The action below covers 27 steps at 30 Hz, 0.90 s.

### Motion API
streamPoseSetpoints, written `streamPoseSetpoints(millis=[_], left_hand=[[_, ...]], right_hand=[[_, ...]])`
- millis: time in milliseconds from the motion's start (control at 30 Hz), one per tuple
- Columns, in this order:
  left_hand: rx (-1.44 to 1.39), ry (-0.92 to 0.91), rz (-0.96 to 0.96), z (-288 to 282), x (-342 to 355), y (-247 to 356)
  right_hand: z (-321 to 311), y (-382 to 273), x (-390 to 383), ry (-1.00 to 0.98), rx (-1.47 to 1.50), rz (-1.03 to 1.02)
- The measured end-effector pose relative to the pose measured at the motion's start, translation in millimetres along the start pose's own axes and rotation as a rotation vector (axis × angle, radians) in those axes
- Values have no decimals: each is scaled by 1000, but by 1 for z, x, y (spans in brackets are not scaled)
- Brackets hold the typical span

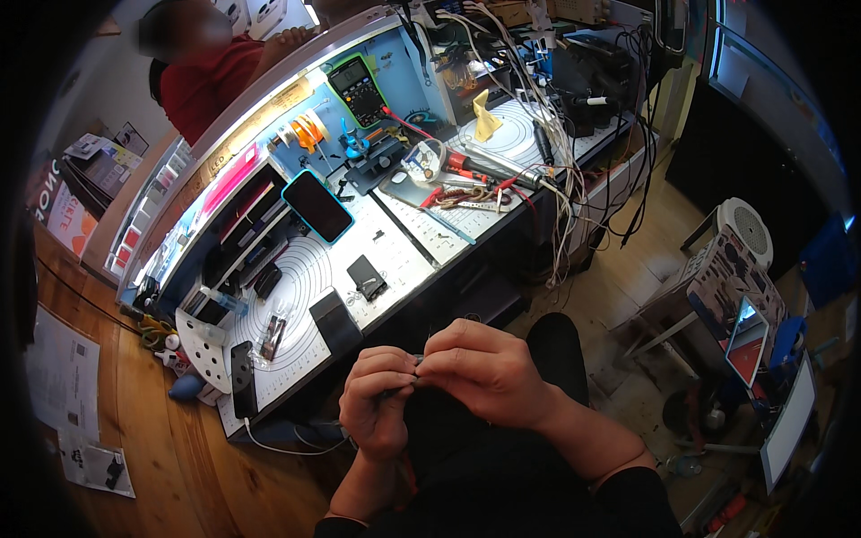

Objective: The person holds a mobile phone circuit board and battery, connects them, then places the assembly into the phone housing and plugs a charging cable into the device.

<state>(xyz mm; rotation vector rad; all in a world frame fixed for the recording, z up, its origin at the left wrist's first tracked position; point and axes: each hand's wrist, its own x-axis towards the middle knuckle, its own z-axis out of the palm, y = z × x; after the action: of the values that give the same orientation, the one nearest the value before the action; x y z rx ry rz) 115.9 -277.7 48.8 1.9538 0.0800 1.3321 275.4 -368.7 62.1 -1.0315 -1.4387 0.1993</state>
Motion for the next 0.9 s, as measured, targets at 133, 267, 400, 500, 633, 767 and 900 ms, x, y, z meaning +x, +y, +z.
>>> streamPoseSetpoints(millis=[133, 267, 400, 500, 633, 767, 900], left_hand=[[27, -18, 10, -1, 0, 0], [44, -36, 17, -1, 1, 0], [56, -44, 23, -2, 2, 0], [62, -37, 29, -2, 0, -1], [57, -20, 35, -2, -1, -2], [48, -27, 37, -3, -1, -3], [53, -34, 36, -6, -3, -4]], right_hand=[[-1, 2, -3, -14, 24, 42], [-1, 1, -2, -13, 37, 60], [0, 2, -1, -8, 48, 50], [0, 2, 0, -16, 47, 53], [0, 5, -1, -30, 62, 80], [1, 7, -2, -48, 82, 94], [2, 9, -2, -58, 86, 98]])
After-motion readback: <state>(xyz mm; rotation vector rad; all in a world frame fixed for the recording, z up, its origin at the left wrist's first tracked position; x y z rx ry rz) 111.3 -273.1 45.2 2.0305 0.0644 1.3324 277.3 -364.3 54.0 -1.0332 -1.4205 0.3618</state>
